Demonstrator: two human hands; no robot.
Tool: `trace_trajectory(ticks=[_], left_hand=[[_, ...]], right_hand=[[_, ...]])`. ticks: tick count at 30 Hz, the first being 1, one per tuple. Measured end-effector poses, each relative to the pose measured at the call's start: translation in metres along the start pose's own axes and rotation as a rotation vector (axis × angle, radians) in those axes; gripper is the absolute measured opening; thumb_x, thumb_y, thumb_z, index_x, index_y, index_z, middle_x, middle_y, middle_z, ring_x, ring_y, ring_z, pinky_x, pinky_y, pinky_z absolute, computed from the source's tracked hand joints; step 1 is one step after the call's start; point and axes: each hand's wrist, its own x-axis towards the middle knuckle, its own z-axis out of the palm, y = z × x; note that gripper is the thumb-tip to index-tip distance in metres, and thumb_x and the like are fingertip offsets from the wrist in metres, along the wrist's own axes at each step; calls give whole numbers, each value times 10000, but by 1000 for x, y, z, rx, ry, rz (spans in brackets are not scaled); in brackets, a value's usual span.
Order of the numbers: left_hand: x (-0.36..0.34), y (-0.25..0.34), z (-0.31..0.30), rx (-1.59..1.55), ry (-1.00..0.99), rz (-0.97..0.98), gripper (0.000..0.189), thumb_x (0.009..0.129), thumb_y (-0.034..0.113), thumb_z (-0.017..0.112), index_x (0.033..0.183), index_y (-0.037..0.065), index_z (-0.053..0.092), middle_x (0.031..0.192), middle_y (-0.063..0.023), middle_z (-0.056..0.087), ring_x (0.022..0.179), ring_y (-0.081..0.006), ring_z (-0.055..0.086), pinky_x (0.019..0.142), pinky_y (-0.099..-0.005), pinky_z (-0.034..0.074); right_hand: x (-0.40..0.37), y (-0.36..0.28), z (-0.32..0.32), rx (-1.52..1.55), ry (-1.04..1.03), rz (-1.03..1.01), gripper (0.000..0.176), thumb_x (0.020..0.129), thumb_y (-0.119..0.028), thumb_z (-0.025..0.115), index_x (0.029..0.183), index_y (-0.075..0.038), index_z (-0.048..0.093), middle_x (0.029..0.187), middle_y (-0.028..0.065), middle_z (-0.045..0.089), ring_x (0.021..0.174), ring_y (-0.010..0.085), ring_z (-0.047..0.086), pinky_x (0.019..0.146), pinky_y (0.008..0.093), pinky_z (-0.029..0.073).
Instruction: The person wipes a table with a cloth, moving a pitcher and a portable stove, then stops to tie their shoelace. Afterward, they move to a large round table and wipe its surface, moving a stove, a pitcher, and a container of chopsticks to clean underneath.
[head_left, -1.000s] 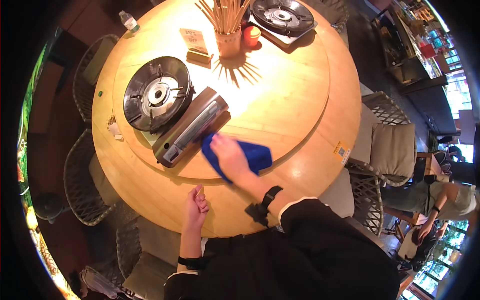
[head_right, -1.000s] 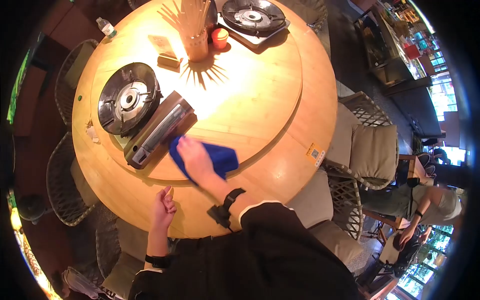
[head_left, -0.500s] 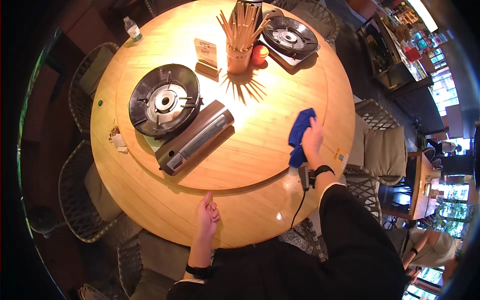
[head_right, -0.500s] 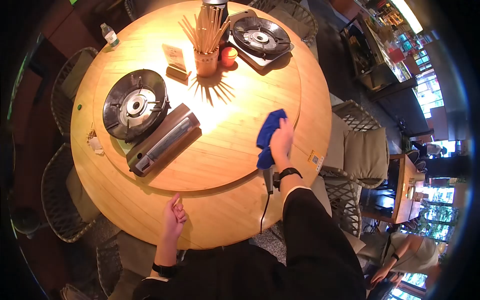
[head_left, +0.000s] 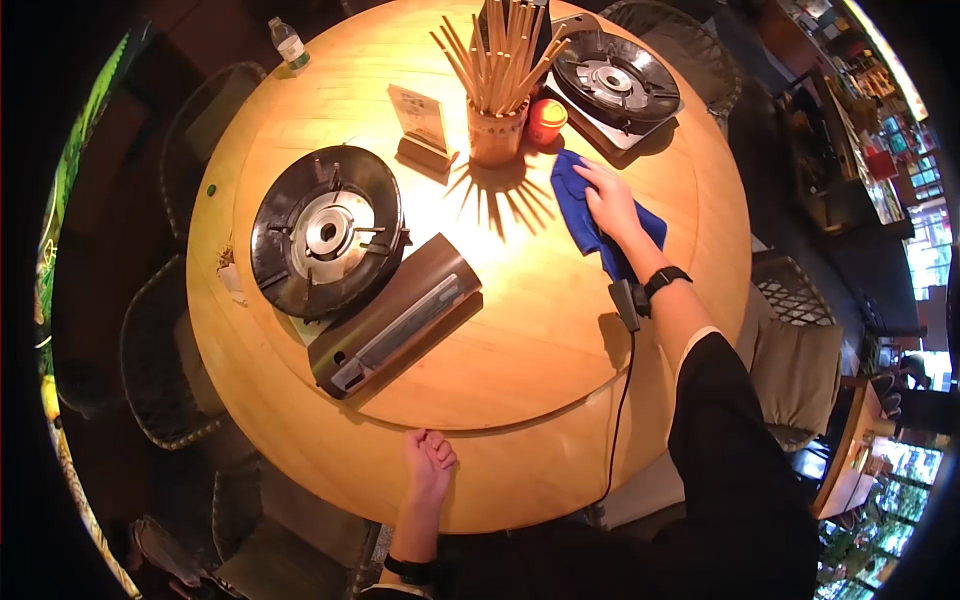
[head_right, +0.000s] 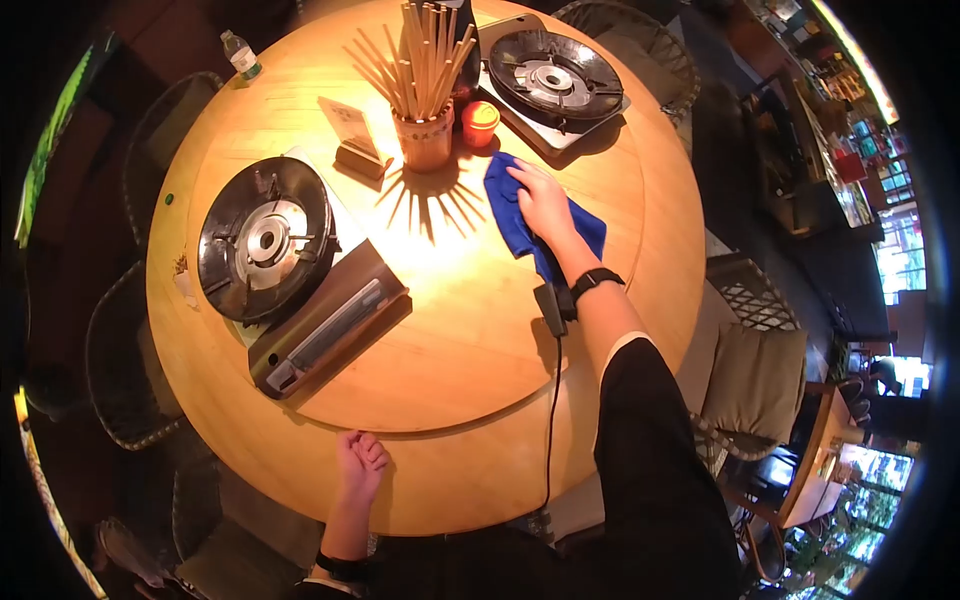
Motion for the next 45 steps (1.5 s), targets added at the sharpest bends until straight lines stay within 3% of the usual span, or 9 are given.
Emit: trace_trajectory(ticks=[5,10,13,18,23,29,39,41,45], left_hand=[[7,0,3,-97,86,42,176,927,276,469,808,147,461,646,18,441,517,-117,393,476,-267,331],[17,25,-11,-117,58,-68,201,908,295,478,772,147,460,638,18,432,514,-118,394,477,-273,334],[13,40,-16,67,101,-40,247,910,342,484,758,149,461,611,22,425,475,-107,372,435,-249,308],[11,74,-30,366,88,-102,294,951,410,503,811,152,520,539,40,377,404,-76,315,365,-197,228],[-21,62,-33,421,190,127,348,992,407,490,1069,82,586,642,33,450,443,-63,367,371,-215,260],[-65,1,-68,431,133,283,454,1012,338,481,1281,-20,552,1157,-146,662,772,-153,648,676,-254,517],[-106,-24,-94,381,105,355,336,959,165,626,1220,-39,574,998,-137,695,890,-182,683,746,-266,556],[-111,-26,-88,358,120,381,339,959,158,625,1228,-42,570,999,-144,693,905,-190,684,774,-279,561],[-123,-30,-87,368,140,391,391,968,153,610,1287,-56,526,1087,-186,669,1017,-243,669,884,-330,558]], right_hand=[[-13,-28,18,241,-197,-254,459,704,123,504,1105,-14,679,1264,181,622,1226,329,562,1054,390,439],[-143,-89,-6,556,-326,-500,231,763,82,566,940,-11,682,1115,148,681,1037,342,646,885,438,526],[-217,-114,-32,545,-520,-517,288,740,87,572,975,-24,697,1171,131,664,1147,338,603,946,442,503],[-202,-101,-26,485,-305,-180,263,804,83,565,1033,5,669,1047,187,681,985,345,661,862,404,528],[-94,-83,15,99,185,-90,330,814,51,563,1138,28,627,1224,223,611,1179,399,546,1029,445,428],[-72,-124,49,104,-164,-153,406,786,44,548,1186,2,606,1262,195,594,1205,384,532,1039,425,425],[-254,-195,-4,245,-358,-495,435,707,-46,717,1136,-30,648,1228,159,623,1202,340,561,1004,443,466],[-232,-166,-2,144,-286,-595,409,698,-77,762,1092,-42,656,1168,146,649,1105,327,619,941,412,516],[-157,-140,37,-29,163,-102,294,847,-115,660,1103,27,633,1163,222,634,1071,399,598,960,442,464]])
